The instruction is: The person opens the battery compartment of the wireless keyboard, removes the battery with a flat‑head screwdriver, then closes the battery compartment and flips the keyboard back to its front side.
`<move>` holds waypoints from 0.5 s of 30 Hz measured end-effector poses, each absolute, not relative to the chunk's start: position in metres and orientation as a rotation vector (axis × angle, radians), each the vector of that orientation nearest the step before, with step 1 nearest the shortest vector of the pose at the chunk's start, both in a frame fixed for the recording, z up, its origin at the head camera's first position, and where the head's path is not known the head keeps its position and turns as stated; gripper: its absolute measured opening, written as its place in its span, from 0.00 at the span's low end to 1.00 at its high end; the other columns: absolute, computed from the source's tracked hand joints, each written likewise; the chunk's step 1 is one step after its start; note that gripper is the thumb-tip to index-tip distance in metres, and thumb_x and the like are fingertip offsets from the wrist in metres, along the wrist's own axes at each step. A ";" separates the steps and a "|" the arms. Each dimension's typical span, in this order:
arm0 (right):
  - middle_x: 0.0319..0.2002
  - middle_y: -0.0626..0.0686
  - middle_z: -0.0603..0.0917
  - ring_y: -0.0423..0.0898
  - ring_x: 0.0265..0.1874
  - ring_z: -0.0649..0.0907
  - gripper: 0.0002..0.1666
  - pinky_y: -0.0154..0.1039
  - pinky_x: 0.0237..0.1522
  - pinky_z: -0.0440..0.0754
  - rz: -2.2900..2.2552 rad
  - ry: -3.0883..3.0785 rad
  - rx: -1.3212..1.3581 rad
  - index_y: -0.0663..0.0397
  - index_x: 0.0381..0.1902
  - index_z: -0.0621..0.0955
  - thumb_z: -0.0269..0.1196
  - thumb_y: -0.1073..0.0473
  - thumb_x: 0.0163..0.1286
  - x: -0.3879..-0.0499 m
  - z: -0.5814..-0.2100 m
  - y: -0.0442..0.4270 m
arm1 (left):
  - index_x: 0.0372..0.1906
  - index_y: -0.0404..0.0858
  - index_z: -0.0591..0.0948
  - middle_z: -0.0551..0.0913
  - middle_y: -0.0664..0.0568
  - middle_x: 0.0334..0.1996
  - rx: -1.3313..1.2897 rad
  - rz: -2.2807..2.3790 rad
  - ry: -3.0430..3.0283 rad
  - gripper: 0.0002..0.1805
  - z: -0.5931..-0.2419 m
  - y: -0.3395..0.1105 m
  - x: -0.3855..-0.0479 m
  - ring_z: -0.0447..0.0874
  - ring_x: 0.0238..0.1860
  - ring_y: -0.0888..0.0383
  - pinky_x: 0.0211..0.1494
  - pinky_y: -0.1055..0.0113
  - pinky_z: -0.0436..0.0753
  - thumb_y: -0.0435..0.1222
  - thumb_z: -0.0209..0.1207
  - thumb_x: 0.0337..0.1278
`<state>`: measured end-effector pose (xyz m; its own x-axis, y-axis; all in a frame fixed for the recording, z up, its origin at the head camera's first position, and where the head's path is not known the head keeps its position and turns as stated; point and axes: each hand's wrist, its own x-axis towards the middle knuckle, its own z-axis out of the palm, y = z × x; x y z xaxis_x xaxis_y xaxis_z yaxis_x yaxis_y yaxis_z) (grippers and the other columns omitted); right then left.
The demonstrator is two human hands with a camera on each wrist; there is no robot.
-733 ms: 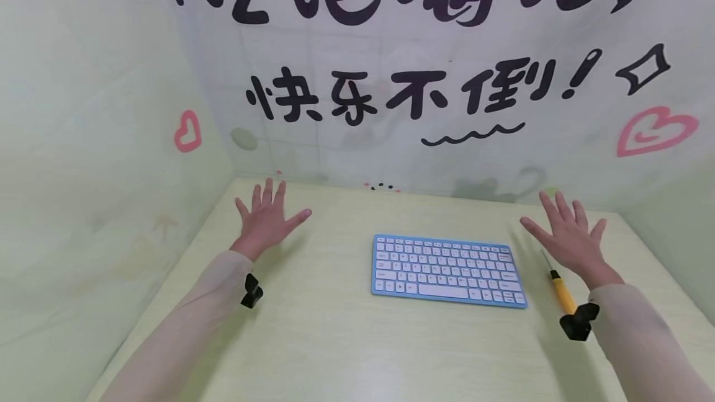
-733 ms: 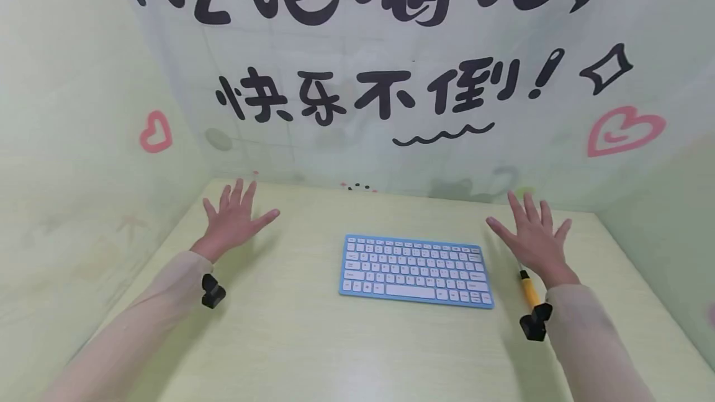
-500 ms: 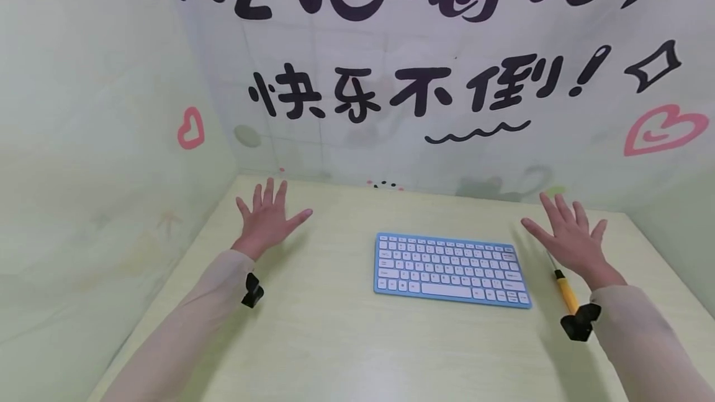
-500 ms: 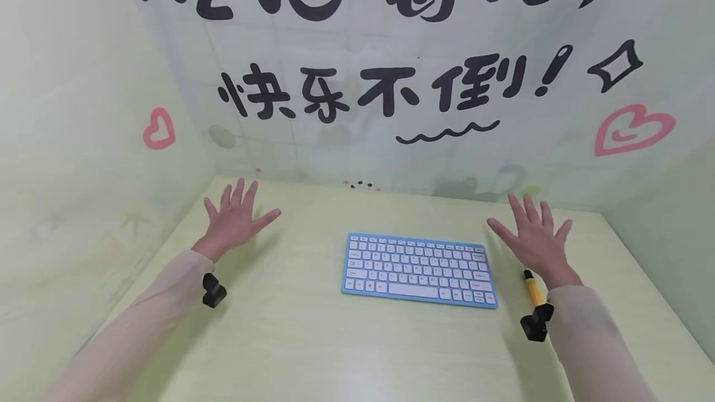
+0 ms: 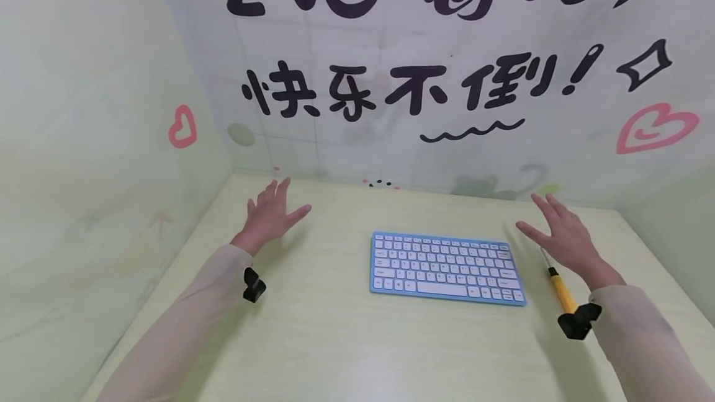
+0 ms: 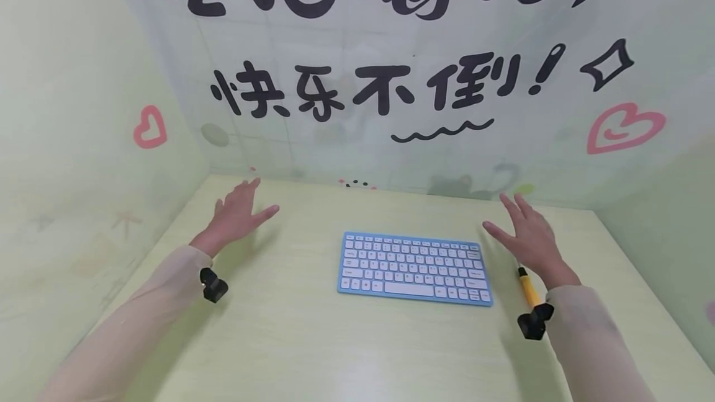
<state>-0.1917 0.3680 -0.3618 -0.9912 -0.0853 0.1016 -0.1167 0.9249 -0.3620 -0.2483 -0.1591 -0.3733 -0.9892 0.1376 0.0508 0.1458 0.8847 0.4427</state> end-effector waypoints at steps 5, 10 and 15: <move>0.62 0.74 0.54 0.71 0.54 0.63 0.46 0.68 0.47 0.63 0.681 -3.037 0.144 0.63 0.69 0.54 0.52 0.37 0.66 -0.187 -0.362 0.367 | 0.66 0.32 0.57 0.62 0.33 0.61 -0.295 -1.072 -2.981 0.35 -0.374 -0.146 -0.245 0.62 0.60 0.38 0.57 0.45 0.65 0.46 0.53 0.62; 0.57 0.72 0.65 0.67 0.51 0.70 0.40 0.62 0.44 0.70 0.727 -3.076 0.148 0.67 0.64 0.63 0.51 0.39 0.67 -0.178 -0.366 0.368 | 0.60 0.31 0.66 0.71 0.34 0.55 -0.260 -1.371 -2.892 0.25 -0.377 -0.128 -0.239 0.71 0.54 0.41 0.53 0.51 0.71 0.40 0.53 0.63; 0.48 0.67 0.76 0.62 0.45 0.76 0.35 0.52 0.39 0.77 0.765 -3.080 0.176 0.68 0.60 0.67 0.53 0.44 0.68 -0.171 -0.373 0.369 | 0.57 0.32 0.70 0.76 0.39 0.49 -0.234 -1.485 -2.847 0.22 -0.384 -0.111 -0.234 0.74 0.50 0.45 0.49 0.55 0.74 0.39 0.53 0.62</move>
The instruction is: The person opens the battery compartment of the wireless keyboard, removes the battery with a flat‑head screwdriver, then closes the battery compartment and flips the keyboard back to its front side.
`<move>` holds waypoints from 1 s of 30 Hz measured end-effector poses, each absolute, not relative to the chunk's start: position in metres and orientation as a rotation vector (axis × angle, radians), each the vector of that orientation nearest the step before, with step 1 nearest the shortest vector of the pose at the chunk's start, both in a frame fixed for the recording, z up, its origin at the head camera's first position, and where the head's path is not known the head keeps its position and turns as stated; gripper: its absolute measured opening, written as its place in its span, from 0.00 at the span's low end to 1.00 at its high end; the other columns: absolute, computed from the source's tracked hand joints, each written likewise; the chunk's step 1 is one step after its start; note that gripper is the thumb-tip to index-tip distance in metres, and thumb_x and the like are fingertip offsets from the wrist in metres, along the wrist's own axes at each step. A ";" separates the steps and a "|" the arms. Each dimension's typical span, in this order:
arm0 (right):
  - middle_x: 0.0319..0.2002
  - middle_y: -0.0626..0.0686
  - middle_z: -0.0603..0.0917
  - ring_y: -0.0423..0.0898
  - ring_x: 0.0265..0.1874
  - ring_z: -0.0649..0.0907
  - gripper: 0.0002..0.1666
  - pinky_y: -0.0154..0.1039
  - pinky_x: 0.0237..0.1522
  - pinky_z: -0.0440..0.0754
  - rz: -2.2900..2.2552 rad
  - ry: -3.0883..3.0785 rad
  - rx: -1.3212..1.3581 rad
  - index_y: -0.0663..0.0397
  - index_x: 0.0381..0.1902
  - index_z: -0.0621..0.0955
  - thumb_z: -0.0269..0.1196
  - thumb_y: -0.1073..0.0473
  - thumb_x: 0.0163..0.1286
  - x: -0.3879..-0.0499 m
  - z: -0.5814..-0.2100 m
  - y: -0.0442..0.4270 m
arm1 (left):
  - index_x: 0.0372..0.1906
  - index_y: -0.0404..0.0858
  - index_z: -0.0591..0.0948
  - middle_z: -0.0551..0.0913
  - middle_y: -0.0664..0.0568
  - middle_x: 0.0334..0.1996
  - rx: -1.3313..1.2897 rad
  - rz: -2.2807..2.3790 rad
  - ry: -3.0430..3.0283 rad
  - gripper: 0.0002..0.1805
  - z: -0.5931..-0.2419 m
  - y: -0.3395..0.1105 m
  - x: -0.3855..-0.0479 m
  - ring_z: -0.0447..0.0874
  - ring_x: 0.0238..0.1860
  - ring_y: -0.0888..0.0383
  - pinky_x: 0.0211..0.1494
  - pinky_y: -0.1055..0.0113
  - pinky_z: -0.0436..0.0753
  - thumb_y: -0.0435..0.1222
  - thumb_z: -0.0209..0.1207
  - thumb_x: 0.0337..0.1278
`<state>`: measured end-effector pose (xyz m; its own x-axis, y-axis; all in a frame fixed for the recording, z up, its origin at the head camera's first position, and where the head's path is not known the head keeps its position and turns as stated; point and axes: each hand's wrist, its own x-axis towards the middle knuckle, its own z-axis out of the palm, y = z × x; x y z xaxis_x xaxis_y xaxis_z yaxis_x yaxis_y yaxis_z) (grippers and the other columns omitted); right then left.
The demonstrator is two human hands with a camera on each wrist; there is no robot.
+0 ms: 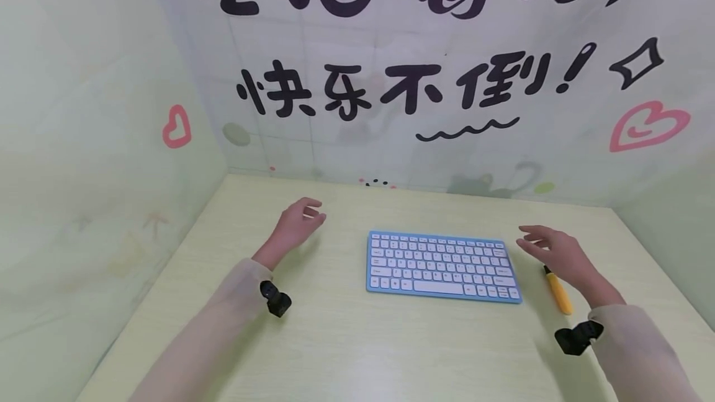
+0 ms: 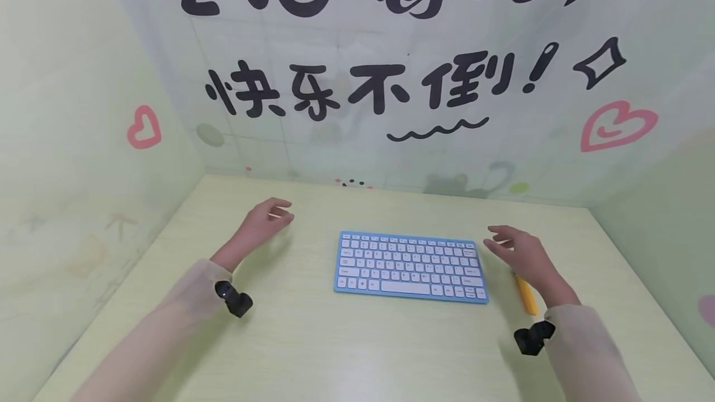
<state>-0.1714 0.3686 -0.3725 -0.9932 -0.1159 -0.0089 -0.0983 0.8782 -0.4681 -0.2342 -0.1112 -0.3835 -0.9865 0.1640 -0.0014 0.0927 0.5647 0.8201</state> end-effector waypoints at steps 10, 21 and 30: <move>0.45 0.66 0.77 0.60 0.42 0.77 0.30 0.55 0.41 0.75 -0.799 2.972 -0.158 0.68 0.59 0.69 0.56 0.51 0.68 -0.162 -0.383 0.356 | 0.55 0.36 0.73 0.78 0.44 0.45 0.122 1.459 2.598 0.20 -0.401 -0.078 -0.225 0.77 0.45 0.51 0.42 0.60 0.77 0.39 0.56 0.60; 0.44 0.67 0.78 0.60 0.41 0.78 0.30 0.52 0.39 0.77 -0.811 2.945 -0.156 0.70 0.56 0.70 0.58 0.51 0.66 -0.157 -0.397 0.354 | 0.54 0.37 0.72 0.76 0.43 0.46 0.079 1.465 2.475 0.19 -0.420 -0.045 -0.217 0.76 0.45 0.49 0.44 0.58 0.76 0.40 0.56 0.59; 0.44 0.64 0.79 0.58 0.41 0.78 0.30 0.52 0.41 0.76 -0.834 2.918 -0.110 0.68 0.56 0.71 0.58 0.50 0.66 -0.159 -0.407 0.354 | 0.55 0.35 0.70 0.74 0.40 0.49 0.104 1.536 2.434 0.20 -0.430 -0.029 -0.214 0.73 0.50 0.46 0.51 0.54 0.73 0.38 0.56 0.59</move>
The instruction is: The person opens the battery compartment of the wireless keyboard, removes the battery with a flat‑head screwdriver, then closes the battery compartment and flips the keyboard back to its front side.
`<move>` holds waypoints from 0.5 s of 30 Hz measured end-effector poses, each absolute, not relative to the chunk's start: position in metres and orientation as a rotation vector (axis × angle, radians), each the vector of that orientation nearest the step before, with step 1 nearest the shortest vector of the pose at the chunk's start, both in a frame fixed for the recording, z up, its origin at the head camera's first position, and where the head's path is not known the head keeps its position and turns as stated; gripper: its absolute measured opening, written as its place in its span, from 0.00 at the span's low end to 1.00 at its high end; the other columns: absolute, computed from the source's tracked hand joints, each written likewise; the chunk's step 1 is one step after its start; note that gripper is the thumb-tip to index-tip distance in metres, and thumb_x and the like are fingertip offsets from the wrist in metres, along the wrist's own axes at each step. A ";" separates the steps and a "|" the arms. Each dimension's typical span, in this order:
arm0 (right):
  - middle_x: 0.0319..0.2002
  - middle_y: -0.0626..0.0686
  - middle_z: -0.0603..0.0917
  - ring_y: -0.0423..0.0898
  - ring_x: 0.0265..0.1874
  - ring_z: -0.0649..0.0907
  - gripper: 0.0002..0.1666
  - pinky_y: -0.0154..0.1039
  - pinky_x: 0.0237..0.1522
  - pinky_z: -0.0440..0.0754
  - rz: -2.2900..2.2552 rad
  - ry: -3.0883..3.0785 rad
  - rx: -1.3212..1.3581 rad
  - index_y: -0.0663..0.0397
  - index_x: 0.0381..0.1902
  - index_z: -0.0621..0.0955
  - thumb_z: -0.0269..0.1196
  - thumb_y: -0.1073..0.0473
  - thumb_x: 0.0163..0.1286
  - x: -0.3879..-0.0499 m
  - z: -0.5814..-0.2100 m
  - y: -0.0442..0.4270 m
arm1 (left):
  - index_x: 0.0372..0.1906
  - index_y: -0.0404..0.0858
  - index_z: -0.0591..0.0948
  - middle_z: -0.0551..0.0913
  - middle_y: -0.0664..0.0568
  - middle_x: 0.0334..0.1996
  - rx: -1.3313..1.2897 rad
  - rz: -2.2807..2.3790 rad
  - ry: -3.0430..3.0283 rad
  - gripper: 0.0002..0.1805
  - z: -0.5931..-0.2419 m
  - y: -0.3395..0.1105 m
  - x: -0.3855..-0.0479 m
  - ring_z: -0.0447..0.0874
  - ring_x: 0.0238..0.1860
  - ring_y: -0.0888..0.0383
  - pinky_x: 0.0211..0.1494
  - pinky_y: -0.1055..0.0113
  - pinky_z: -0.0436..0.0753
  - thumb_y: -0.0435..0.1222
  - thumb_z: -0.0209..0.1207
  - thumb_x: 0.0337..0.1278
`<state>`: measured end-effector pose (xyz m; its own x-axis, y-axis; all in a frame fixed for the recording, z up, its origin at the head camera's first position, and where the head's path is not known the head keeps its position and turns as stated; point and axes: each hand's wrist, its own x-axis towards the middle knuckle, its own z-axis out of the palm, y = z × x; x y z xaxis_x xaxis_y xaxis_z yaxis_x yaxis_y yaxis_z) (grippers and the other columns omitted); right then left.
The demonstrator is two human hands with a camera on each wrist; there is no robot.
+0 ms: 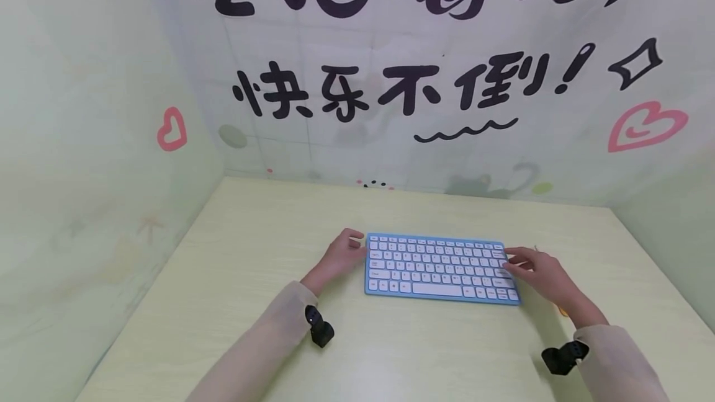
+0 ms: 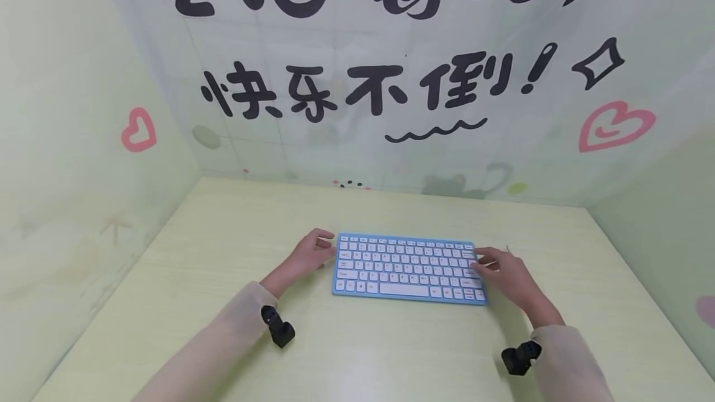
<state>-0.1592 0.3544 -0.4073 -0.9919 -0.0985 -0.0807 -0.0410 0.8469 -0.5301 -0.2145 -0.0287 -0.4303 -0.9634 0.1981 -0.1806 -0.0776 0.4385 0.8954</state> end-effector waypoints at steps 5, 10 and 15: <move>0.44 0.64 0.78 0.56 0.41 0.78 0.29 0.51 0.41 0.76 -0.851 2.900 -0.087 0.66 0.57 0.72 0.58 0.50 0.66 -0.159 -0.411 0.352 | 0.56 0.35 0.67 0.74 0.42 0.47 0.099 1.541 2.412 0.21 -0.434 -0.020 -0.215 0.75 0.47 0.49 0.48 0.56 0.74 0.37 0.55 0.60; 0.44 0.65 0.78 0.57 0.41 0.79 0.28 0.52 0.42 0.76 -0.874 2.914 -0.098 0.67 0.56 0.72 0.59 0.52 0.65 -0.162 -0.414 0.352 | 0.57 0.36 0.66 0.75 0.45 0.44 0.088 1.545 2.398 0.21 -0.436 -0.013 -0.215 0.76 0.42 0.53 0.46 0.59 0.75 0.36 0.55 0.61; 0.44 0.67 0.78 0.59 0.42 0.79 0.29 0.53 0.43 0.76 -0.937 2.875 -0.076 0.67 0.55 0.72 0.60 0.52 0.64 -0.163 -0.415 0.354 | 0.57 0.36 0.65 0.74 0.45 0.42 0.079 1.552 2.400 0.21 -0.436 -0.007 -0.214 0.74 0.39 0.54 0.44 0.61 0.75 0.34 0.54 0.60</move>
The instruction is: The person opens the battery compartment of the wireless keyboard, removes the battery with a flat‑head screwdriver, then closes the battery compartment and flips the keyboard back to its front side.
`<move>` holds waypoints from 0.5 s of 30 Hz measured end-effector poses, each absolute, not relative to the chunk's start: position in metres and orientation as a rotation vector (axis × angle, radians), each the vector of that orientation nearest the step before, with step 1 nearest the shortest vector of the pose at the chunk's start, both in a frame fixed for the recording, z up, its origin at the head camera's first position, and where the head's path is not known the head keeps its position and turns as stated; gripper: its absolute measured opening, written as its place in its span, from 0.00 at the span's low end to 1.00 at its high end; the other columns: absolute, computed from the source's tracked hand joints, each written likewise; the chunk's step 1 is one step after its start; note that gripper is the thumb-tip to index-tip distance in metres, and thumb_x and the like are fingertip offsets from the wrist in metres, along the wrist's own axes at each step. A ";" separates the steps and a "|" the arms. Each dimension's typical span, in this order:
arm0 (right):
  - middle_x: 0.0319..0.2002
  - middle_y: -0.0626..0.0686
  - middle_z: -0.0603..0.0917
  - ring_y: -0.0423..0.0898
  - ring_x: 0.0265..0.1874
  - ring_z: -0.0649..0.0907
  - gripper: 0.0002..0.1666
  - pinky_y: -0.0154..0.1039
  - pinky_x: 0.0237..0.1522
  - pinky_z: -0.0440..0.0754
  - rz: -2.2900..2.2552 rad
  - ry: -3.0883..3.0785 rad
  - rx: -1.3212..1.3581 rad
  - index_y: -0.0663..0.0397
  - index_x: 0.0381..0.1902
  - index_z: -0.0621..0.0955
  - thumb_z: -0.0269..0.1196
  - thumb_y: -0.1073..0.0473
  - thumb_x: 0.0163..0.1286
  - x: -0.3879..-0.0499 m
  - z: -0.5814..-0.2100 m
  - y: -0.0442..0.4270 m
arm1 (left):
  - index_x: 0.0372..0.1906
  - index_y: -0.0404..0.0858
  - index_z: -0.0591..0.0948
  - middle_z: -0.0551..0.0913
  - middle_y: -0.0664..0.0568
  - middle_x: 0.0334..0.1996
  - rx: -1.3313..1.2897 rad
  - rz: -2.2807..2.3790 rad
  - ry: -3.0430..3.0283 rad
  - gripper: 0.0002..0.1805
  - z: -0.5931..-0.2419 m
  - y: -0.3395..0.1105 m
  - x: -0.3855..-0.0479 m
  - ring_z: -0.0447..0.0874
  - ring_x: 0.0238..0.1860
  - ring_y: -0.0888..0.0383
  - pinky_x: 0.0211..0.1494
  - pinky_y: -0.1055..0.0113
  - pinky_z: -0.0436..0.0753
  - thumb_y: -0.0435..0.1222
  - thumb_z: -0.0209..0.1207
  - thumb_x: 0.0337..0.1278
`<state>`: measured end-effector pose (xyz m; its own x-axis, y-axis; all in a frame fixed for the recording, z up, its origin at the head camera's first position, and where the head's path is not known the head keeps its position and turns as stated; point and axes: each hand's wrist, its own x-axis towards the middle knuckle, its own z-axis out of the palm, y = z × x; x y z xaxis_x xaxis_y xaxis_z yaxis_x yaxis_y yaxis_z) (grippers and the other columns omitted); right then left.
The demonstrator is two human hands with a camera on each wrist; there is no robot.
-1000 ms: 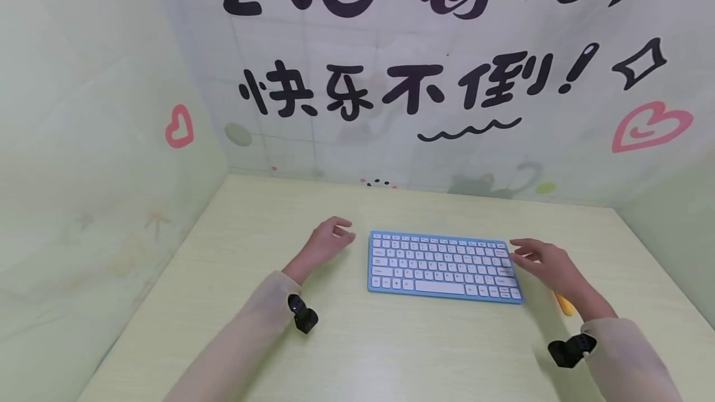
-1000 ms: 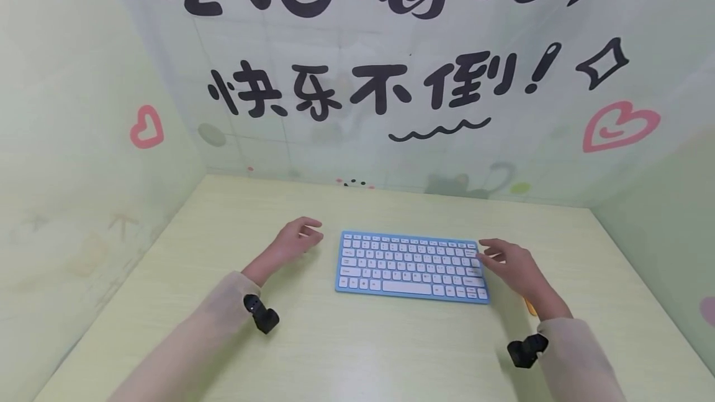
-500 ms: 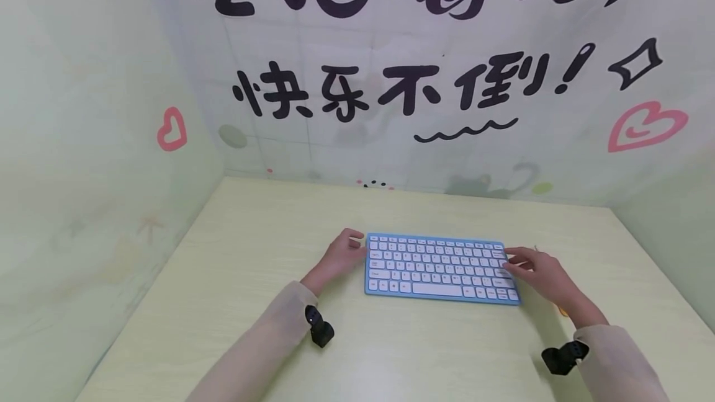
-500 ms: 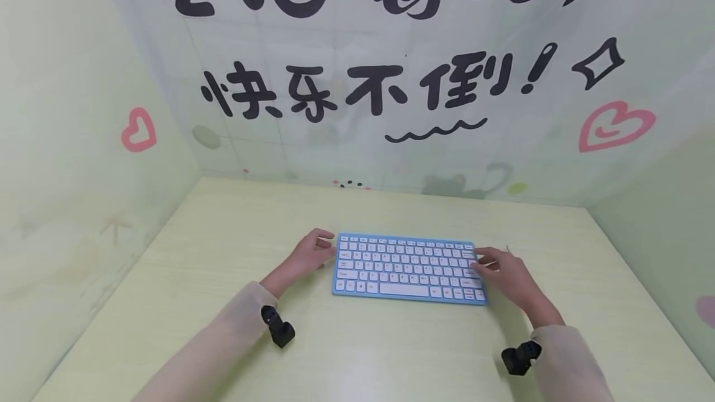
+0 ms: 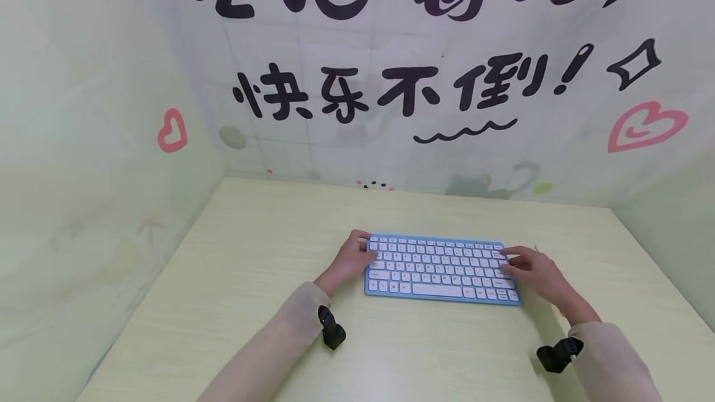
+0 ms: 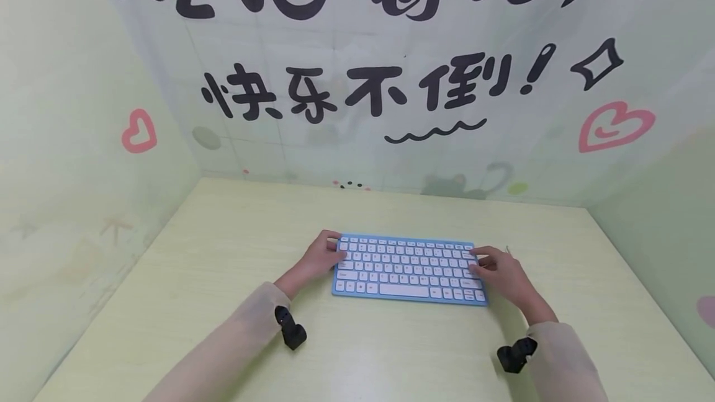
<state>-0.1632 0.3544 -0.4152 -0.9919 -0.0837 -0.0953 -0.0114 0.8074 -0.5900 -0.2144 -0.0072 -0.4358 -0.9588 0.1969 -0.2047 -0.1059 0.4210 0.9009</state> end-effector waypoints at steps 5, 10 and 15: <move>0.45 0.69 0.76 0.58 0.41 0.79 0.29 0.46 0.38 0.80 -1.059 2.789 -0.027 0.69 0.56 0.70 0.61 0.56 0.63 -0.166 -0.417 0.357 | 0.58 0.37 0.65 0.74 0.46 0.41 0.051 1.564 2.402 0.21 -0.437 -0.004 -0.215 0.74 0.38 0.54 0.44 0.62 0.75 0.33 0.54 0.61; 0.46 0.70 0.74 0.54 0.39 0.78 0.31 0.42 0.35 0.81 -1.177 2.695 0.064 0.69 0.58 0.67 0.62 0.57 0.63 -0.167 -0.417 0.358 | 0.57 0.36 0.65 0.75 0.45 0.42 0.042 1.570 2.409 0.21 -0.439 -0.003 -0.217 0.75 0.39 0.54 0.44 0.62 0.75 0.30 0.54 0.59; 0.47 0.70 0.73 0.50 0.37 0.78 0.33 0.42 0.35 0.81 -1.257 2.642 0.144 0.70 0.60 0.66 0.63 0.58 0.62 -0.168 -0.417 0.357 | 0.56 0.36 0.66 0.76 0.44 0.43 0.037 1.602 2.396 0.21 -0.440 -0.004 -0.217 0.76 0.39 0.53 0.46 0.61 0.76 0.28 0.54 0.58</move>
<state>-0.1681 0.3571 -0.4173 -0.9729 -0.0024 -0.2314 0.1780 0.6312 -0.7549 -0.2169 -0.0041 -0.4397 -0.9662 0.1637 -0.1989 -0.1213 0.3923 0.9118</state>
